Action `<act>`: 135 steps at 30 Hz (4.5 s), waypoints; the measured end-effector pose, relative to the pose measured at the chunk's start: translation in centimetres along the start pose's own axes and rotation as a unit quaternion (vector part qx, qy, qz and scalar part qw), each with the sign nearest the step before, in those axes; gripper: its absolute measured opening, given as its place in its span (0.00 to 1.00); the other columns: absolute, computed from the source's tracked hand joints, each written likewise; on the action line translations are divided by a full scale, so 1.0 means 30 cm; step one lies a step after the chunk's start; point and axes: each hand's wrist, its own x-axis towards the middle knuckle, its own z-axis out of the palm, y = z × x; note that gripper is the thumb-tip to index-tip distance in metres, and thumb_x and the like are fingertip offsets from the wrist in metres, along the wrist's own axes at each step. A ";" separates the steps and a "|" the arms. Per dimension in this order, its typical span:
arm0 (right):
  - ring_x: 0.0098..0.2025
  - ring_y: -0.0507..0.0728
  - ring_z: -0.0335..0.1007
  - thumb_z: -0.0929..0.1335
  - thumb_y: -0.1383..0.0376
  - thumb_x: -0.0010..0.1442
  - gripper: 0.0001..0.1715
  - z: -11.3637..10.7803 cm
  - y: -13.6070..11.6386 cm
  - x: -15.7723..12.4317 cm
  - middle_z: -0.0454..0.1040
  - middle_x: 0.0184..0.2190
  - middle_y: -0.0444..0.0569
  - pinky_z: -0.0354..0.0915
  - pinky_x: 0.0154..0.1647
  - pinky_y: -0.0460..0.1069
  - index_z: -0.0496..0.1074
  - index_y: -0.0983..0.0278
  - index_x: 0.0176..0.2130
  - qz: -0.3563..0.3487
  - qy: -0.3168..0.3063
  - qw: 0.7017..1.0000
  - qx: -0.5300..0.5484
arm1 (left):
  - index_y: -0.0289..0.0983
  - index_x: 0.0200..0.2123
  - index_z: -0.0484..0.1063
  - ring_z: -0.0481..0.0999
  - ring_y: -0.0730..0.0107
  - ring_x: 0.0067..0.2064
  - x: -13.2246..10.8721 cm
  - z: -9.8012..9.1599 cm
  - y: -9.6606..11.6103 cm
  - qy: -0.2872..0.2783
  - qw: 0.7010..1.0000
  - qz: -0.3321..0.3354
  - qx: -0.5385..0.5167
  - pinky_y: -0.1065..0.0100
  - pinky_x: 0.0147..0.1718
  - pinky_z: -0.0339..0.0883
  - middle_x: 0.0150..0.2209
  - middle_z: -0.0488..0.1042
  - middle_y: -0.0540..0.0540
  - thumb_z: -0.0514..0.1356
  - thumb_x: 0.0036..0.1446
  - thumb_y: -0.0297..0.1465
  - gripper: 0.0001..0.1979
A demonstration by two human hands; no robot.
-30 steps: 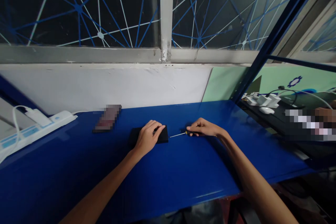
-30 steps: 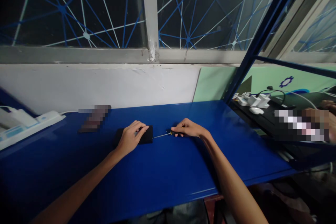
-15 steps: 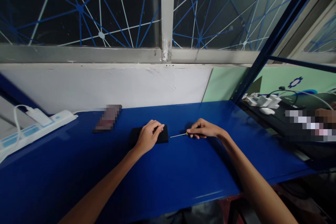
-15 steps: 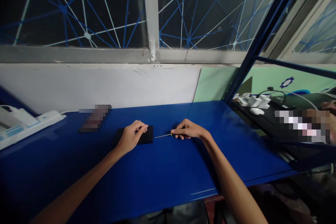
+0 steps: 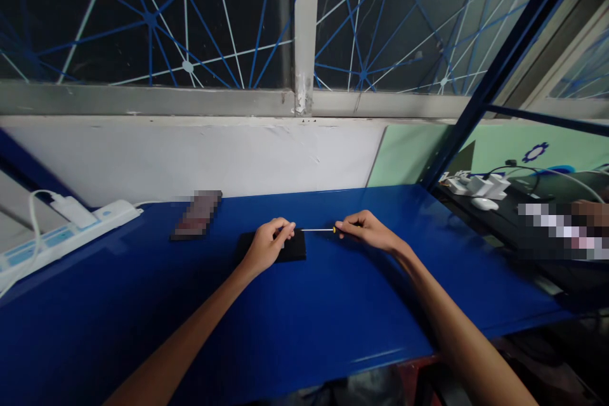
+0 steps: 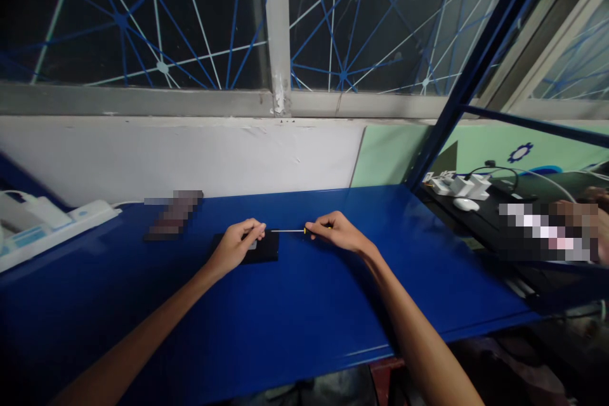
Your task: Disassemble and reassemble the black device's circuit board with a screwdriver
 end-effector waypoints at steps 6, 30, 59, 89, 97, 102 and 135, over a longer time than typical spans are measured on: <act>0.20 0.47 0.46 0.64 0.44 0.60 0.31 0.032 0.000 0.006 0.56 0.16 0.40 0.43 0.21 0.47 0.75 0.68 0.28 -0.013 0.001 1.000 0.003 | 0.36 0.24 0.70 0.72 0.69 0.30 0.000 0.002 0.016 -0.004 1.000 -0.004 0.008 0.67 0.33 0.64 0.26 0.72 0.48 0.52 0.63 0.38 0.18; 0.19 0.47 0.47 0.65 0.44 0.59 0.30 0.052 0.000 0.013 0.57 0.16 0.39 0.44 0.20 0.46 0.72 0.68 0.28 0.006 0.015 1.000 -0.009 | 0.37 0.25 0.73 0.71 0.70 0.28 -0.003 0.008 0.001 0.023 0.998 0.007 0.055 0.69 0.31 0.62 0.26 0.74 0.48 0.54 0.63 0.38 0.17; 0.24 0.49 0.51 0.67 0.45 0.56 0.27 -0.005 0.041 0.015 0.61 0.20 0.43 0.48 0.24 0.47 0.71 0.67 0.26 0.008 0.040 0.998 -0.037 | 0.50 0.61 0.63 0.70 0.51 0.52 0.014 -0.184 -0.036 -0.255 0.946 0.031 0.197 0.57 0.48 0.64 0.55 0.70 0.44 0.66 0.47 0.42 0.36; 0.22 0.48 0.47 0.68 0.46 0.56 0.27 -0.037 0.023 -0.002 0.57 0.18 0.40 0.45 0.23 0.47 0.70 0.67 0.23 -0.006 0.041 0.999 -0.025 | 0.42 0.62 0.59 0.75 0.47 0.39 -0.038 -0.069 0.018 -0.052 0.910 -0.093 0.400 0.56 0.34 0.68 0.55 0.64 0.31 0.60 0.50 0.54 0.40; 0.19 0.48 0.48 0.68 0.45 0.56 0.27 -0.048 0.002 -0.013 0.55 0.15 0.40 0.43 0.20 0.47 0.71 0.66 0.23 0.005 0.050 0.999 -0.011 | 0.45 0.64 0.57 0.70 0.39 0.52 -0.028 -0.133 0.015 -0.063 0.912 -0.059 0.402 0.46 0.45 0.66 0.65 0.53 0.35 0.52 0.57 0.27 0.31; 0.19 0.47 0.47 0.68 0.46 0.56 0.27 -0.047 0.006 -0.011 0.55 0.15 0.39 0.43 0.20 0.47 0.70 0.66 0.23 0.006 0.047 0.999 -0.006 | 0.59 0.66 0.49 0.42 0.34 0.68 -0.037 -0.165 0.000 -0.258 0.891 0.044 0.370 0.37 0.55 0.55 0.71 0.33 0.47 0.55 0.42 0.14 0.50; 0.22 0.48 0.52 0.68 0.48 0.55 0.26 0.007 0.064 0.023 0.64 0.18 0.43 0.50 0.23 0.46 0.74 0.68 0.23 0.012 -0.021 0.997 -0.073 | 0.43 0.55 0.70 0.69 0.49 0.48 -0.009 -0.196 0.044 -0.313 0.907 -0.031 0.281 0.57 0.44 0.61 0.52 0.68 0.42 0.66 0.39 0.52 0.39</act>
